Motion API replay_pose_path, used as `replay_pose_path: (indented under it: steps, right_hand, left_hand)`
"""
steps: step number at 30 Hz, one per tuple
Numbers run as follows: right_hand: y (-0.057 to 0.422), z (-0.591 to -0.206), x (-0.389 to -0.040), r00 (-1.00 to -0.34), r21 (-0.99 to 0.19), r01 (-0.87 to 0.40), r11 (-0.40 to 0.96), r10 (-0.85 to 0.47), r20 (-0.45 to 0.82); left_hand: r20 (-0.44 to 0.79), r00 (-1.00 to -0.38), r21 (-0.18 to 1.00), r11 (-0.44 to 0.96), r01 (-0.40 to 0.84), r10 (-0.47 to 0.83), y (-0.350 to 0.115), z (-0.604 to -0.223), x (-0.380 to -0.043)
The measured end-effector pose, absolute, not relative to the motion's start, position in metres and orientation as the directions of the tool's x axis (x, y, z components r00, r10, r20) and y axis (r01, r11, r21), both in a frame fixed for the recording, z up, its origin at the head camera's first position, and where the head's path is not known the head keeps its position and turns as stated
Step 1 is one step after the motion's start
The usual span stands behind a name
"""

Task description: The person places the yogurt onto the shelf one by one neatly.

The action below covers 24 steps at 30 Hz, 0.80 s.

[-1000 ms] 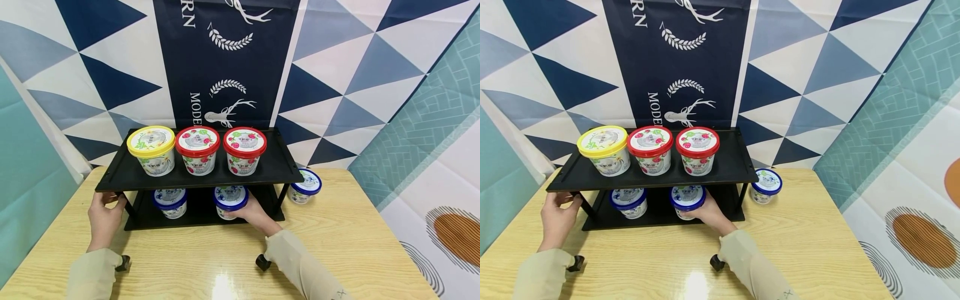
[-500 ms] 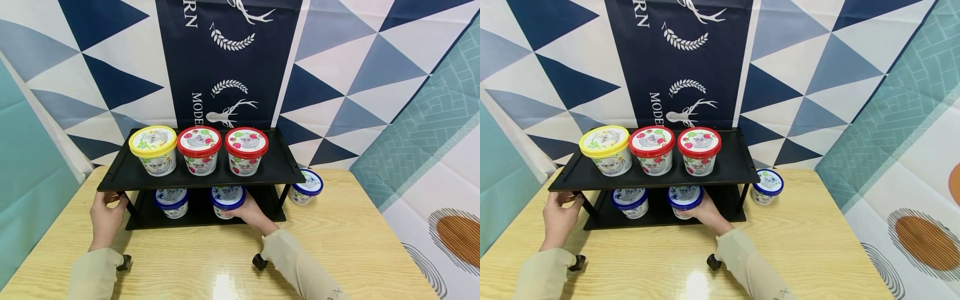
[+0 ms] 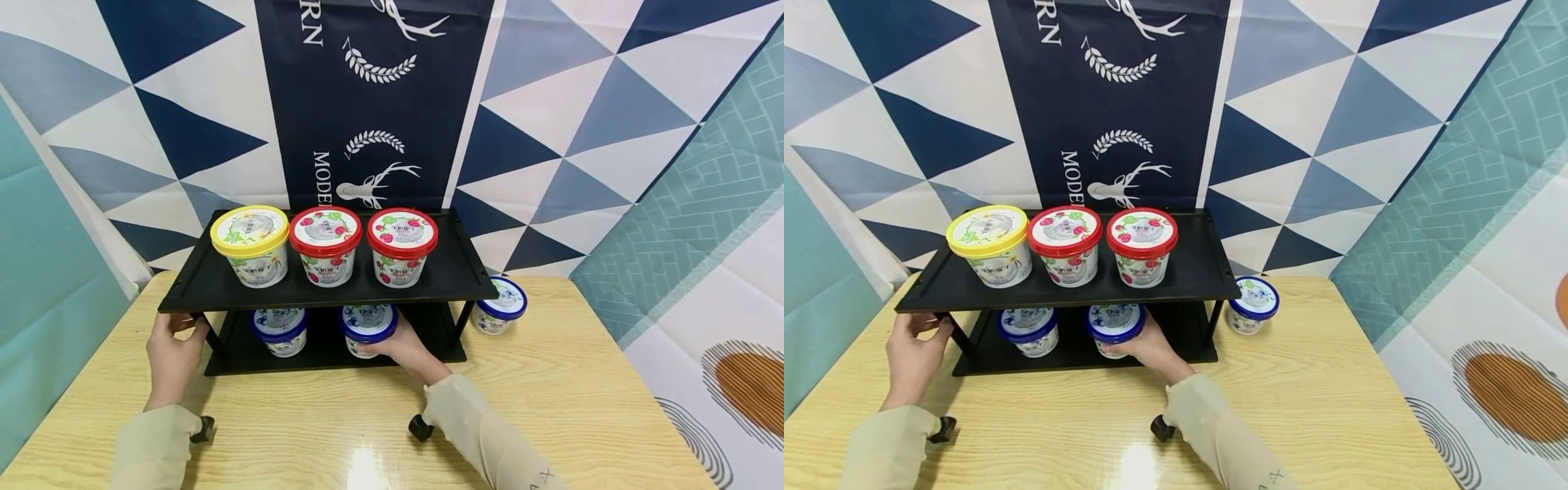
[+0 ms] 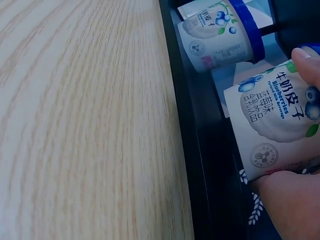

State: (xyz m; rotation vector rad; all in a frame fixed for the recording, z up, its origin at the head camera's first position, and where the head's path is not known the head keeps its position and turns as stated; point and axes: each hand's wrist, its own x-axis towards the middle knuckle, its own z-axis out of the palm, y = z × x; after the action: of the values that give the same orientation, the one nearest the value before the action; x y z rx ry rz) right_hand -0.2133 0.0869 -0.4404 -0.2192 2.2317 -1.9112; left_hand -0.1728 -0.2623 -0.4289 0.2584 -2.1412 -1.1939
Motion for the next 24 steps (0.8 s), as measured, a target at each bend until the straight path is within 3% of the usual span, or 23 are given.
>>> replay_pose_path:
  steps: [17, 24]
  right_hand:
    - [0.081, -0.439, -0.214, -0.959, -0.987, 0.031, 0.158, -0.272, -0.074]
    - [0.078, -0.42, -0.204, -0.955, -0.986, 0.031, 0.164, -0.286, -0.077]
  left_hand:
    - [0.453, -0.756, 0.814, 0.566, 0.133, -0.473, -0.261, -0.429, -0.173]
    - [0.45, -0.757, 0.816, 0.561, 0.135, -0.473, -0.261, -0.429, -0.173]
